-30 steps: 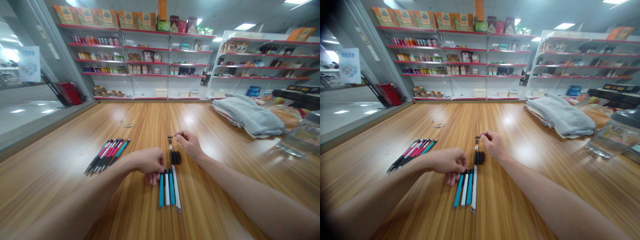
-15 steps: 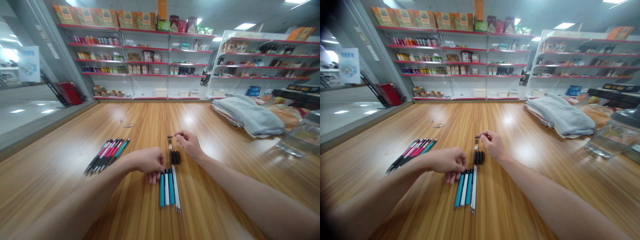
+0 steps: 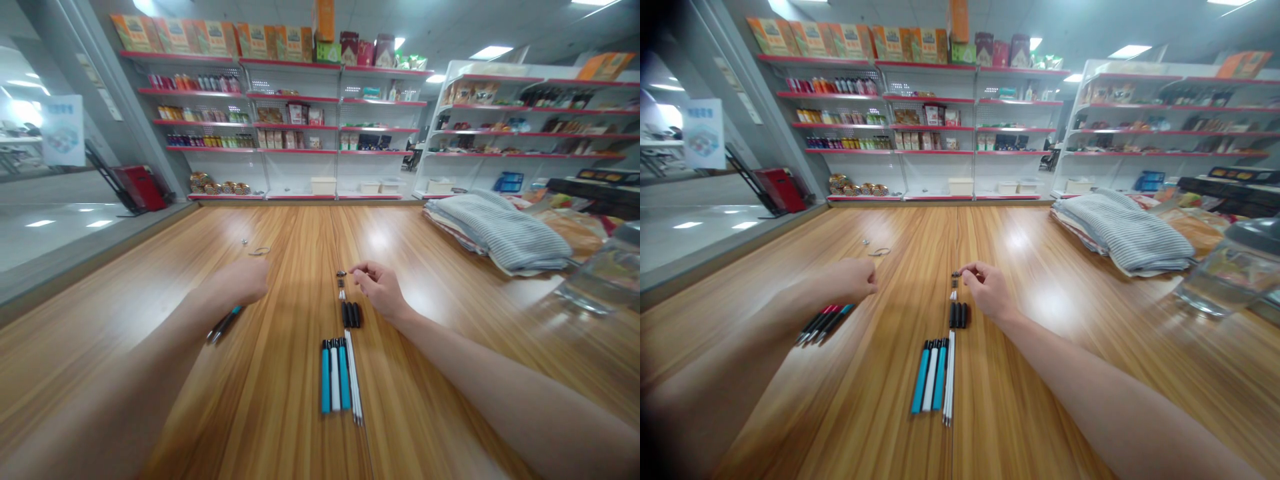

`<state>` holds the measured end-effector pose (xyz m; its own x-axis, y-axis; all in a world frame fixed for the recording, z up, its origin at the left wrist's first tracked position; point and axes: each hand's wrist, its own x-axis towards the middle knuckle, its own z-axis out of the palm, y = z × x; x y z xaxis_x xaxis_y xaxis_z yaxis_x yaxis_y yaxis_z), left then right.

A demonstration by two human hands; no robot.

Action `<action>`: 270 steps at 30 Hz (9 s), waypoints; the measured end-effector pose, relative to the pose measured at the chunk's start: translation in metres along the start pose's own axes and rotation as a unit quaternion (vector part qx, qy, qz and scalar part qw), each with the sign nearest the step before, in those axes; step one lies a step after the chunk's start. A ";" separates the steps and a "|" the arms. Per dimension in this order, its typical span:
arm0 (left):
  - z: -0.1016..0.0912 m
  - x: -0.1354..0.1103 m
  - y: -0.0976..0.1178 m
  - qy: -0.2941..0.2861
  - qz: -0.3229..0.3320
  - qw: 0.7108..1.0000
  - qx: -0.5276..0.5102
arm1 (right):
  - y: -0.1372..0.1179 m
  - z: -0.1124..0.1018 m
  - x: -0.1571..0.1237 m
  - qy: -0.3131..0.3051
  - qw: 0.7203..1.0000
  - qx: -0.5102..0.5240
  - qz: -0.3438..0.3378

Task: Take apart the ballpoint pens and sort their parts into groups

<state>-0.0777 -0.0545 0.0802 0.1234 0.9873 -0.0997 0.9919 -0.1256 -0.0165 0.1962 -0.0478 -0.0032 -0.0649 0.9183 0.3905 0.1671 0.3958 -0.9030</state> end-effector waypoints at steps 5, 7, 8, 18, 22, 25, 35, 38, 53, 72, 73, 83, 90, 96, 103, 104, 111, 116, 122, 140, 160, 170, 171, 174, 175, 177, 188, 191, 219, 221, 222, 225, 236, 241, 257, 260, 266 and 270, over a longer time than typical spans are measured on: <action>0.009 0.012 -0.026 -0.027 -0.057 0.996 0.065 | 0.001 0.000 0.000 -0.008 1.000 0.000 -0.002; 0.016 0.016 -0.028 -0.041 -0.076 0.993 0.078 | 0.002 0.000 0.000 -0.010 1.000 0.001 -0.002; 0.019 0.017 -0.028 -0.043 -0.083 0.992 0.081 | 0.002 0.000 0.000 -0.010 1.000 0.002 -0.001; 0.023 0.013 -0.017 -0.030 -0.058 0.996 0.054 | 0.002 -0.001 0.000 -0.009 1.000 0.003 0.000; 0.019 0.012 -0.018 -0.031 -0.072 0.996 0.047 | 0.001 -0.001 0.000 -0.009 1.000 0.004 -0.002; 0.022 0.014 -0.022 -0.034 -0.080 0.994 0.063 | 0.001 -0.001 0.000 -0.010 1.000 0.006 -0.003; 0.026 0.017 -0.011 -0.052 0.003 0.996 0.075 | 0.003 -0.001 0.001 -0.012 1.000 -0.005 -0.006; 0.023 0.013 0.004 -0.002 0.069 0.996 0.057 | 0.001 -0.001 0.001 -0.013 1.000 -0.016 -0.011; 0.046 -0.010 0.075 0.211 0.388 0.897 -0.021 | -0.015 0.002 -0.016 -0.124 0.976 -0.119 -0.135; 0.063 0.010 0.039 0.324 0.257 0.903 -0.114 | 0.001 -0.003 0.002 0.060 0.998 0.005 -0.033; 0.063 0.010 0.039 0.322 0.256 0.905 -0.112 | 0.002 -0.003 0.002 0.060 0.998 0.010 -0.030; 0.062 0.007 0.044 0.250 0.262 0.922 -0.140 | 0.002 -0.003 0.002 0.041 0.999 0.001 -0.031; 0.064 0.008 0.044 0.173 0.213 0.915 -0.295 | 0.001 -0.002 0.001 0.040 0.997 -0.033 -0.057; 0.059 0.008 0.046 0.060 0.161 0.861 -0.478 | -0.008 -0.002 -0.003 0.046 0.991 -0.077 -0.096; 0.060 0.010 0.048 0.056 0.151 0.753 -0.638 | -0.013 -0.003 -0.008 0.062 0.983 -0.115 -0.129; 0.060 0.011 0.048 0.075 0.153 0.736 -0.656 | -0.014 -0.003 -0.008 0.056 0.982 -0.119 -0.133; 0.052 0.010 0.055 0.133 0.183 0.628 -0.745 | -0.021 0.001 -0.014 -0.005 0.977 -0.127 -0.170; 0.053 0.009 0.060 0.124 0.175 0.615 -0.759 | -0.018 0.001 -0.014 -0.033 0.977 -0.128 -0.165; 0.037 0.007 0.062 0.141 0.215 0.561 -0.787 | -0.017 0.004 -0.014 -0.100 0.975 -0.127 -0.154; 0.068 -0.003 0.073 0.263 0.362 0.856 -0.259 | -0.017 0.002 -0.013 -0.165 0.926 -0.271 -0.203; 0.070 -0.004 0.072 0.289 0.346 0.875 -0.178 | -0.014 0.002 -0.013 -0.127 0.917 -0.302 -0.230; 0.070 -0.004 0.071 0.299 0.346 0.872 -0.175 | -0.013 0.001 -0.014 -0.127 0.917 -0.303 -0.227; 0.070 -0.004 0.071 0.298 0.348 0.873 -0.168 | -0.013 0.001 -0.014 -0.129 0.917 -0.303 -0.227; 0.070 -0.004 0.070 0.294 0.349 0.875 -0.159 | -0.013 0.000 -0.013 -0.130 0.917 -0.305 -0.222; 0.069 -0.005 0.071 0.291 0.350 0.875 -0.162 | -0.013 0.000 -0.014 -0.129 0.917 -0.306 -0.221; 0.067 -0.006 0.071 0.288 0.349 0.876 -0.168 | -0.013 0.000 -0.014 -0.125 0.917 -0.310 -0.218; 0.069 -0.005 0.070 0.281 0.337 0.885 -0.154 | -0.015 0.001 -0.014 -0.131 0.918 -0.305 -0.217; 0.068 -0.005 0.070 0.283 0.336 0.882 -0.171 | -0.015 0.000 -0.013 -0.129 0.919 -0.304 -0.213; 0.070 0.002 0.062 0.313 0.189 0.918 -0.155 | 0.012 -0.009 0.003 -0.003 0.921 -0.388 -0.048; 0.071 0.003 0.060 0.317 0.186 0.917 -0.154 | 0.015 -0.010 0.002 -0.009 0.913 -0.405 -0.048; 0.071 0.004 0.060 0.318 0.185 0.917 -0.155 | 0.016 -0.011 0.002 -0.012 0.911 -0.409 -0.051; 0.072 0.005 0.059 0.313 0.179 0.919 -0.157 | 0.020 -0.012 0.003 -0.016 0.909 -0.411 -0.059; 0.074 0.006 0.057 0.289 0.176 0.929 -0.151 | 0.019 -0.013 0.004 -0.024 0.911 -0.410 -0.047; 0.075 0.006 0.058 0.272 0.169 0.937 -0.141 | 0.023 -0.016 0.014 -0.022 0.910 -0.411 -0.058; 0.070 0.005 0.066 0.229 0.124 0.959 -0.108 | 0.060 -0.010 0.097 -0.070 0.905 -0.413 -0.073; 0.072 0.007 0.066 0.233 0.125 0.958 -0.108 | 0.065 -0.011 0.099 -0.076 0.911 -0.400 -0.070; 0.074 0.009 0.067 0.235 0.124 0.958 -0.111 | 0.069 -0.011 0.101 -0.106 0.921 -0.364 -0.087; 0.073 0.009 0.067 0.229 0.118 0.960 -0.111 | 0.068 -0.008 0.100 -0.134 0.929 -0.332 -0.090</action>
<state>-0.0121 -0.0613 0.0051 0.2945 0.8793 0.3744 0.9101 -0.3776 0.1708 0.2088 0.0711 -0.0245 -0.3792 0.8414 0.3852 0.6946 0.5338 -0.4823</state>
